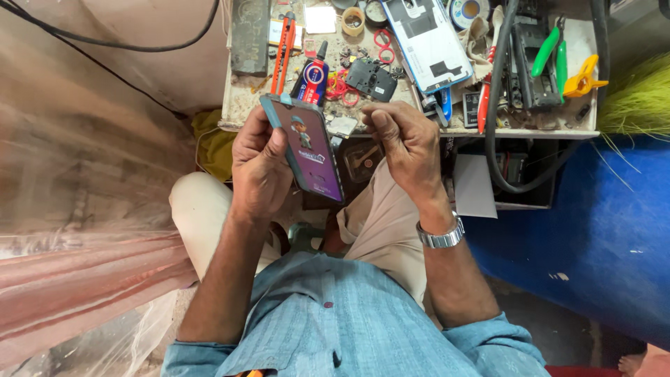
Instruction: The person disassembles a phone, removing components and using a small tool to scrape or clean internal parts.
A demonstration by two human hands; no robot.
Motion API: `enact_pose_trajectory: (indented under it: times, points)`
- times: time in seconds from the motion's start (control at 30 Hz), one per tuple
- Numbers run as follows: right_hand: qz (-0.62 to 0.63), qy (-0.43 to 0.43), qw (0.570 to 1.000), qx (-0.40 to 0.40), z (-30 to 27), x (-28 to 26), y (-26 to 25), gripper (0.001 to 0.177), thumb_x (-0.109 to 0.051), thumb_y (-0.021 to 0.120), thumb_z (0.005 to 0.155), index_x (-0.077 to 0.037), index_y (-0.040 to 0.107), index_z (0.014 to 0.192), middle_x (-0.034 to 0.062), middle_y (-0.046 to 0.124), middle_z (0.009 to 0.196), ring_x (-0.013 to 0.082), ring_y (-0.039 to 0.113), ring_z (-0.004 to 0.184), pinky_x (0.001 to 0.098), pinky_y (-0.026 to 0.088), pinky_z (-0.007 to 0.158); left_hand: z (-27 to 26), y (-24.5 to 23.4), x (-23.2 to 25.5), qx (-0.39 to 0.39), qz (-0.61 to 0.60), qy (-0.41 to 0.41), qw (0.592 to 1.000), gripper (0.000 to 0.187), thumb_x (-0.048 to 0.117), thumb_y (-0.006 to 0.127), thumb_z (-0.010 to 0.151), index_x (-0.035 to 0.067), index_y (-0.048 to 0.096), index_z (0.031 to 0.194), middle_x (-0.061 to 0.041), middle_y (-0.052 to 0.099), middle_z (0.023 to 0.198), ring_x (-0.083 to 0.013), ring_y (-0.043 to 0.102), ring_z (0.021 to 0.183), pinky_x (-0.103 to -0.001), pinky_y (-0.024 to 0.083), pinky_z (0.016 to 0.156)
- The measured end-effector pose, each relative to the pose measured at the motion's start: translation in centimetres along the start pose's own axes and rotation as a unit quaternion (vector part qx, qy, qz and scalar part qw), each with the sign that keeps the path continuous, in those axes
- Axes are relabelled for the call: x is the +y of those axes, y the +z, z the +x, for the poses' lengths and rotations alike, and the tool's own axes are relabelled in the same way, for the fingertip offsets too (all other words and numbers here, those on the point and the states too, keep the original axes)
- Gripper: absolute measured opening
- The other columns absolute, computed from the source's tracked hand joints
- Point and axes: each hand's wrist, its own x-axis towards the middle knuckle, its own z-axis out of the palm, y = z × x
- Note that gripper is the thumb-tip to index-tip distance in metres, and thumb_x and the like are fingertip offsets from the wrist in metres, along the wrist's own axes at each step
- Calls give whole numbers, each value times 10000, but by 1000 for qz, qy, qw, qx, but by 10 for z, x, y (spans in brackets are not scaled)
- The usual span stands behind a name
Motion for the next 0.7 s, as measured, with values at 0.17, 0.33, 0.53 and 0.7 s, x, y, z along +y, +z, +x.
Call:
enact_pose_trajectory:
  times: [0.17, 0.33, 0.53, 0.7]
  points:
    - [84, 17, 996, -18, -29, -1, 7, 303, -290, 668, 1060, 0, 744, 1101, 38, 752, 935, 89, 688, 825, 235, 553, 715, -9, -3, -2, 1, -24, -2, 1000, 312, 123, 666, 1083, -3, 572, 1352, -97, 692, 1205, -162, 671, 1074, -335, 538, 1036]
    - [125, 87, 984, -92, -63, -12, 20, 274, -248, 710, 1010, 9, 756, 1092, 32, 743, 926, 80, 667, 826, 223, 539, 719, -18, -1, -9, 3, -114, -15, 993, 367, 154, 675, 1080, 11, 535, 1388, -112, 674, 1147, -224, 705, 985, -378, 603, 910]
    - [153, 117, 969, -155, -82, -44, 38, 444, -269, 822, 888, 1, 663, 1204, 63, 676, 1118, 113, 678, 918, 254, 594, 778, -25, 8, -9, -42, -219, -16, 975, 602, 186, 744, 996, 13, 453, 1493, -112, 638, 1196, -209, 696, 878, -319, 612, 676]
    - [72, 13, 984, -163, -88, -57, 55, 801, -374, 883, 793, -12, 478, 1383, 111, 507, 1321, 168, 643, 1149, 271, 630, 928, -31, 13, -7, -60, -240, -8, 969, 599, 173, 729, 1045, 11, 418, 1530, -116, 631, 1224, -195, 688, 829, -281, 600, 669]
